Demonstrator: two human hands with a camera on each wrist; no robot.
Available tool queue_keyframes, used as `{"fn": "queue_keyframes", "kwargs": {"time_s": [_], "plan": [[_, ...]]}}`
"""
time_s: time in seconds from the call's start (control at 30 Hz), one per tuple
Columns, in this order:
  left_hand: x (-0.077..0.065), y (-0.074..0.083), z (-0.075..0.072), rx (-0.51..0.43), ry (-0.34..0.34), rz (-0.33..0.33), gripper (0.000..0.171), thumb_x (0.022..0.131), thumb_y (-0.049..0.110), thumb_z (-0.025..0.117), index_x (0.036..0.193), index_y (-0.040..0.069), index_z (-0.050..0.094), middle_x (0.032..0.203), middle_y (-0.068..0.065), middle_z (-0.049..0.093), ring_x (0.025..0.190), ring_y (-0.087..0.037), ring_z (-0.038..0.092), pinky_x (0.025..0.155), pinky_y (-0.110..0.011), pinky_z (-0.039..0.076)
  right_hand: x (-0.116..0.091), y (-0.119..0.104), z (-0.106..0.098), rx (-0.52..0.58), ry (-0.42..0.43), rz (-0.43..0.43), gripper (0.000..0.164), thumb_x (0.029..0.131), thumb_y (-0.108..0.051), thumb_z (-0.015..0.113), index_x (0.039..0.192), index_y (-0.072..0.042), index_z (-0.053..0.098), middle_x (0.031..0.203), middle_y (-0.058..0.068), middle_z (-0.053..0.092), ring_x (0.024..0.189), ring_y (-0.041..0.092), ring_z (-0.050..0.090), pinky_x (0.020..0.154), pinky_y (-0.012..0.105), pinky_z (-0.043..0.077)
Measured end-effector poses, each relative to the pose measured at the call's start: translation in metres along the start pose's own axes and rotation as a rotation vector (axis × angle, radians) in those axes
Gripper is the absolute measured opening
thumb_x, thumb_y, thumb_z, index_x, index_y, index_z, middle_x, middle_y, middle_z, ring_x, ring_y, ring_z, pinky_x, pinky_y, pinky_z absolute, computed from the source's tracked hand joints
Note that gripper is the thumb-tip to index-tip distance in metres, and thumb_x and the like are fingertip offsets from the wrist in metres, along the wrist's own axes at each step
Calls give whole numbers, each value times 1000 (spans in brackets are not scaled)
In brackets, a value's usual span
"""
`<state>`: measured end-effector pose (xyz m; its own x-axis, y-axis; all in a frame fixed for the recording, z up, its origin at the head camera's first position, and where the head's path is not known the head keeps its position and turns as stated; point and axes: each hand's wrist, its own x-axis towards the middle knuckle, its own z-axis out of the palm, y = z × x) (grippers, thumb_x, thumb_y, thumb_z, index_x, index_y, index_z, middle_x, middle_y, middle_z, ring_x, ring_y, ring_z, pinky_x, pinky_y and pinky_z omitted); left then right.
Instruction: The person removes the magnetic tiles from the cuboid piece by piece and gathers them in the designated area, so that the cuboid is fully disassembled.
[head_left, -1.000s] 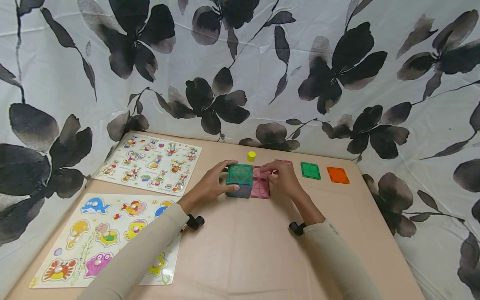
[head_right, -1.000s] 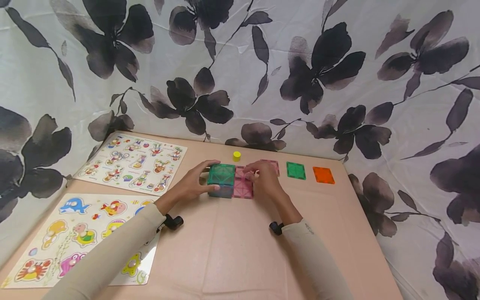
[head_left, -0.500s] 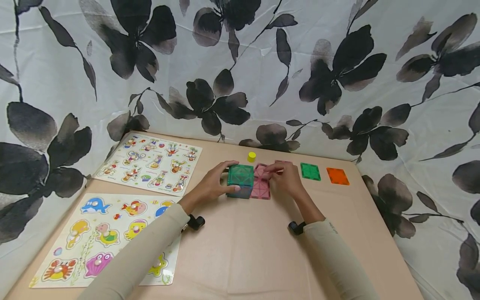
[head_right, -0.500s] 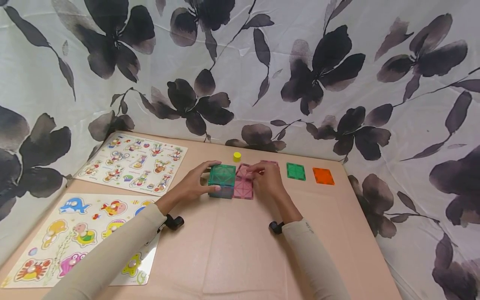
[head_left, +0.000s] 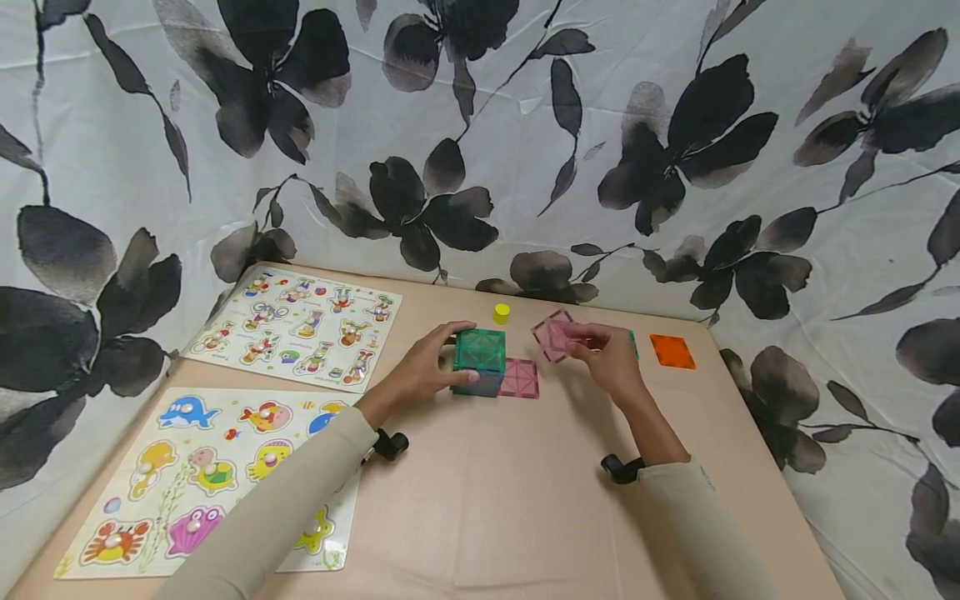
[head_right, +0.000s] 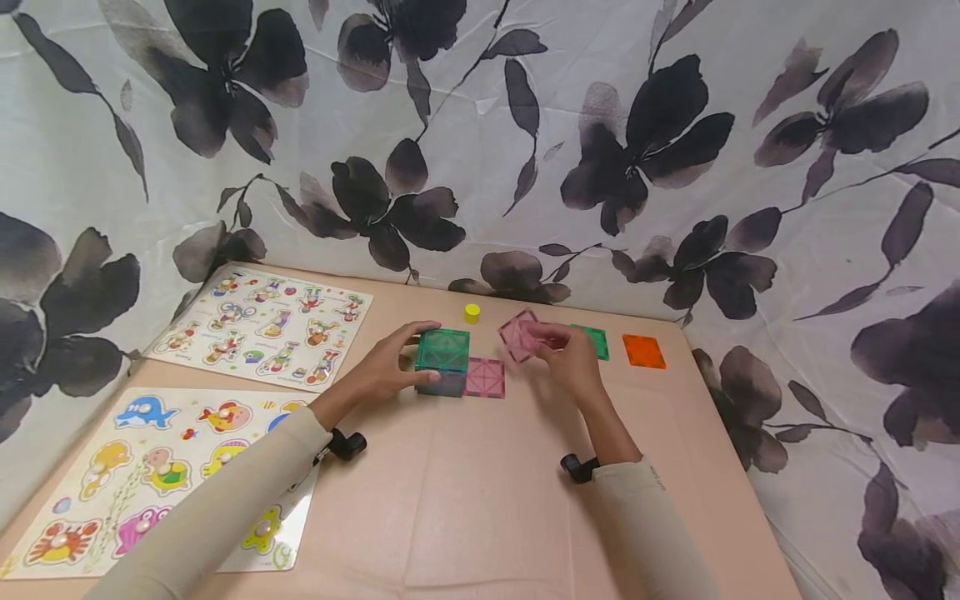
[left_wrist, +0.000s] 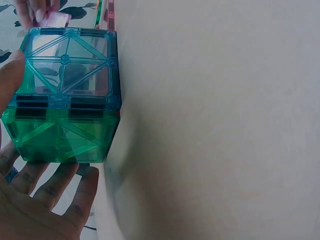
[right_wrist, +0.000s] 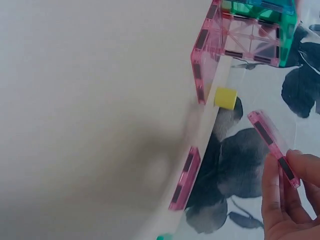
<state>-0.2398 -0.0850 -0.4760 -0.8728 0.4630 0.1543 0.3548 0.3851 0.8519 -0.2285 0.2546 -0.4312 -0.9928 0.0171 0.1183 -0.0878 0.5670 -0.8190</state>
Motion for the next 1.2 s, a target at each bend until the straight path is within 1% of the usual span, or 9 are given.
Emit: {"fn": "queue_keyframes", "kwargs": {"time_s": [0.27, 0.4, 0.53, 0.63, 0.7, 0.8, 0.93, 1.07, 1.2], "plan": [[0, 2, 0, -4, 0, -15, 85, 91, 30, 87, 161, 26, 40, 161, -6, 47, 151, -35, 47, 127, -59, 34, -19, 18, -22, 134, -47, 183, 38, 101, 1, 69, 138, -8, 72, 138, 21, 68, 100, 13, 76, 90, 23, 62], [0, 3, 0, -2, 1, -19, 85, 91, 30, 87, 161, 25, 41, 162, -6, 46, 151, -35, 47, 127, -59, 34, -27, 26, -28, 161, -79, 252, 39, 102, 0, 67, 141, -4, 68, 142, 23, 67, 110, 16, 75, 93, 25, 62], [1, 3, 0, 0, 2, -23, 85, 91, 29, 87, 161, 24, 41, 162, -7, 46, 151, -36, 46, 128, -59, 33, -35, 32, -30, 132, -92, 285, 39, 102, -2, 69, 141, -4, 68, 141, 21, 69, 117, 22, 73, 90, 18, 61], [1, 4, 0, 0, 0, -20, 85, 91, 29, 87, 162, 23, 40, 163, -8, 45, 152, -36, 46, 128, -59, 33, -40, 36, -31, 95, -97, 291, 38, 101, -6, 71, 139, -5, 70, 139, 19, 71, 119, 25, 74, 89, 15, 59], [1, 5, 0, -1, -1, -21, 85, 91, 29, 87, 162, 23, 40, 163, -8, 45, 152, -37, 46, 128, -59, 33, -42, 39, -31, 67, -105, 288, 38, 101, -8, 72, 139, -5, 70, 138, 18, 71, 119, 27, 74, 90, 17, 60], [1, 6, 0, -2, -2, -27, 85, 91, 29, 87, 162, 23, 40, 163, -8, 44, 152, -37, 46, 128, -59, 33, -44, 42, -31, 33, -124, 286, 38, 101, -6, 71, 140, -6, 69, 140, 18, 71, 120, 31, 74, 96, 28, 62], [0, 8, 0, 2, 0, -27, 85, 91, 29, 87, 162, 23, 40, 164, -8, 44, 152, -36, 46, 128, -59, 33, -47, 42, -33, -103, -120, 264, 38, 101, -6, 71, 139, -8, 70, 140, 18, 71, 125, 37, 71, 106, 47, 58], [-1, 9, 0, 16, 0, -17, 85, 91, 30, 87, 162, 24, 40, 164, -8, 44, 151, -37, 47, 127, -59, 34, -47, 38, -34, -264, -65, 195, 37, 101, -12, 73, 137, -12, 72, 139, 19, 70, 128, 42, 67, 106, 56, 58], [-1, 9, -1, 21, -3, -17, 85, 91, 30, 87, 162, 25, 40, 164, -8, 44, 151, -36, 46, 127, -59, 35, -41, 29, -27, -290, -90, 110, 41, 100, -9, 72, 140, -16, 70, 147, 21, 65, 127, 45, 65, 99, 54, 62]]}}
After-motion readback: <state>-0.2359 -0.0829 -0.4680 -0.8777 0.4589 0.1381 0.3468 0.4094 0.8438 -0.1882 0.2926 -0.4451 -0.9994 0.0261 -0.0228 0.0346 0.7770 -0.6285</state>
